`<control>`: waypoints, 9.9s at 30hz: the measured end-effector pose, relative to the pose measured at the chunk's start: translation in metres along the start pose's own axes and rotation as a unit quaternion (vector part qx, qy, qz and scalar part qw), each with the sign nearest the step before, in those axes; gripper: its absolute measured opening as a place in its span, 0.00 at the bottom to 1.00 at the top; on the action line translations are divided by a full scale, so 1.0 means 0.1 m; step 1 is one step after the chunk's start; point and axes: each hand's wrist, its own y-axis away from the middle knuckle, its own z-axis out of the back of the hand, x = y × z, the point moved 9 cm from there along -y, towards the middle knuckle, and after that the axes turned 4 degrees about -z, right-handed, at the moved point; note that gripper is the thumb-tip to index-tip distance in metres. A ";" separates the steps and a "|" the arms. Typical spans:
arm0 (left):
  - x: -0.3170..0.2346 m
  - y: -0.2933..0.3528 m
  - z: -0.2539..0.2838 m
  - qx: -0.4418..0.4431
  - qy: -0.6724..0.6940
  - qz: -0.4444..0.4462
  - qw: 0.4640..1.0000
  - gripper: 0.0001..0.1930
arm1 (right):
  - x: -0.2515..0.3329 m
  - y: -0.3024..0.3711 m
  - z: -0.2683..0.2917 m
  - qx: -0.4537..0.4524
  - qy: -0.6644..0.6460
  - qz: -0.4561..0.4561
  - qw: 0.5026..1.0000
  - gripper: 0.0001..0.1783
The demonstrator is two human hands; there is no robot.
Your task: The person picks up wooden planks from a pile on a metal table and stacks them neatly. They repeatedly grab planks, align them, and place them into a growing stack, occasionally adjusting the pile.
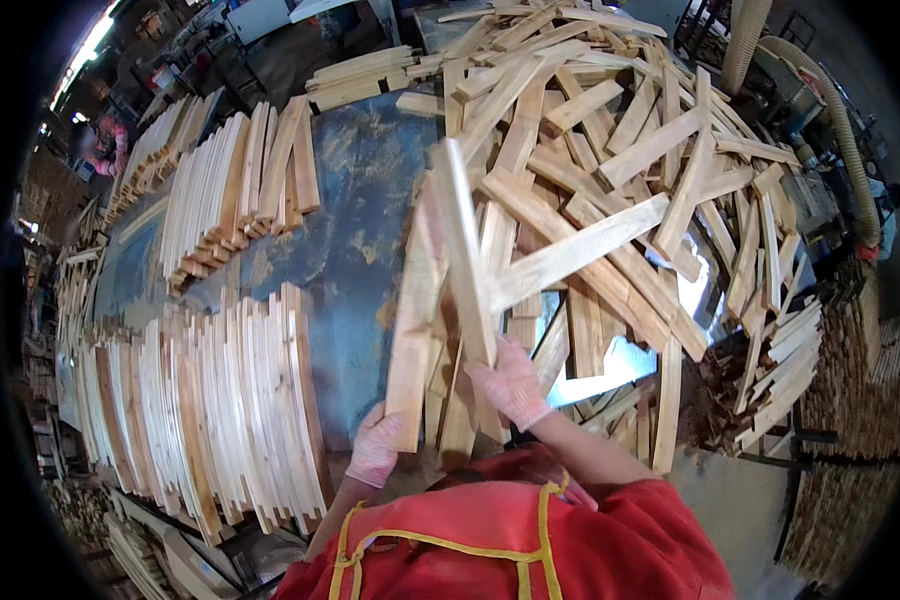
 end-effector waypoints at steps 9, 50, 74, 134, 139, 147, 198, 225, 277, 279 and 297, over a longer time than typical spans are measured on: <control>-0.72 1.16 1.05 -0.129 -0.408 -0.117 0.896 0.15 | 0.22 0.55 -2.18 0.203 0.224 -0.016 0.953 0.43; -0.09 0.08 -0.28 -0.032 -0.059 -0.021 0.998 0.27 | 0.23 -0.01 0.46 0.121 -0.288 -0.014 0.950 0.53; -0.37 0.59 -0.18 -0.161 -0.828 -0.239 0.481 0.47 | 0.74 -0.92 2.02 -0.314 0.404 0.168 0.842 0.46; 0.24 -0.12 -0.72 -0.080 -0.773 -0.109 0.619 0.58 | 0.21 -1.29 0.56 -0.189 -0.116 0.057 0.973 0.57; 0.12 0.31 -0.39 -0.089 -0.108 -0.065 0.988 0.48 | 0.49 -0.50 0.53 -0.098 -0.108 0.062 0.987 0.53; 0.10 1.02 -0.13 -0.104 -0.662 -0.133 0.730 0.43 | 0.05 0.04 -1.15 0.050 0.226 0.098 0.968 0.52; 0.59 1.49 -0.32 0.002 -0.057 0.020 0.998 0.25 | -0.63 1.02 0.89 0.137 -0.003 -0.019 0.990 0.55; -0.66 0.89 0.70 -0.216 -0.263 -0.127 0.932 0.13 | 0.13 -0.74 -0.50 0.158 0.182 -0.005 0.971 0.60; 0.41 1.87 3.69 -0.475 0.252 -0.191 0.821 0.26 | -0.47 0.24 -1.40 0.192 -0.092 -0.068 0.975 0.49; 0.44 2.00 3.30 -0.520 0.230 -0.114 0.815 0.22 | -0.05 0.45 -1.33 0.215 -0.078 -0.117 0.966 0.44; -0.03 0.82 1.93 -0.199 0.121 -0.036 0.972 0.51 | -0.22 -1.08 -0.32 0.203 0.242 -0.101 0.943 0.39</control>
